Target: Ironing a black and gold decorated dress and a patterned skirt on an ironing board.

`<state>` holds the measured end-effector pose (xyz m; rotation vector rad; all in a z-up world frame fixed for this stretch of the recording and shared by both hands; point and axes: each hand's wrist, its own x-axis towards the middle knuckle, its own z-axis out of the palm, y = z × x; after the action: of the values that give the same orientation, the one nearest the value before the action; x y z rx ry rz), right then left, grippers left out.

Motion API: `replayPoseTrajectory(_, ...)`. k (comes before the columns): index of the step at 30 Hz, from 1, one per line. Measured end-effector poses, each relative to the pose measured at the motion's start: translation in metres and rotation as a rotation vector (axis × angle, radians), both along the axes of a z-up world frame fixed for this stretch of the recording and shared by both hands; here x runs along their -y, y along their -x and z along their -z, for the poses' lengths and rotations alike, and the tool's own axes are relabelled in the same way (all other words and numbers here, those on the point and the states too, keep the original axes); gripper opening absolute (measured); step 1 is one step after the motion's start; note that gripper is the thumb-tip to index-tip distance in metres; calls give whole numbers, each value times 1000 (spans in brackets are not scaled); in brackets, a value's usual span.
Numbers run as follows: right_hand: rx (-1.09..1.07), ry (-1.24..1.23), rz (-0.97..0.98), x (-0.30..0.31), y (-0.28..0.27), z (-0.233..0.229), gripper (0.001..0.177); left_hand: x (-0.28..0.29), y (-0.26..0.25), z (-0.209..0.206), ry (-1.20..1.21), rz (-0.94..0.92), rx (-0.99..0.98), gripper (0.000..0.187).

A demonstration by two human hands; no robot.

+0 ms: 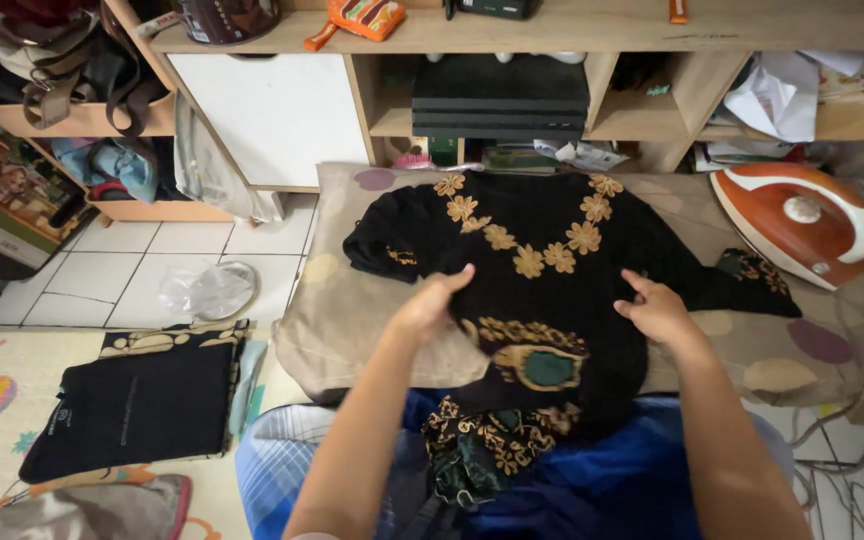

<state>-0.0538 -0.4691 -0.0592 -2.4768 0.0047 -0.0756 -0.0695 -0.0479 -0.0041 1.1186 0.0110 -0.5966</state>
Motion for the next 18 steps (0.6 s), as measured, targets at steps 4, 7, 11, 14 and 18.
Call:
replayPoseTrajectory(4,-166,-614,211,-10,13,-39,49,-60,-6,-27,-305,-12,81,48)
replayPoseTrajectory(7,-110,-804,349,4,7,-45,40,-95,-6,-61,-674,-6,41,46)
replayPoseTrajectory(11,-6,-759,383,13,12,-46,38,-133,-23,-23,-975,19,113,46)
replayPoseTrajectory(14,-7,-741,350,21,12,-34,40,-130,-20,-5,-1056,33,191,47)
replayPoseTrajectory(18,28,-764,315,39,8,-11,38,-114,-13,25,-867,-173,197,26)
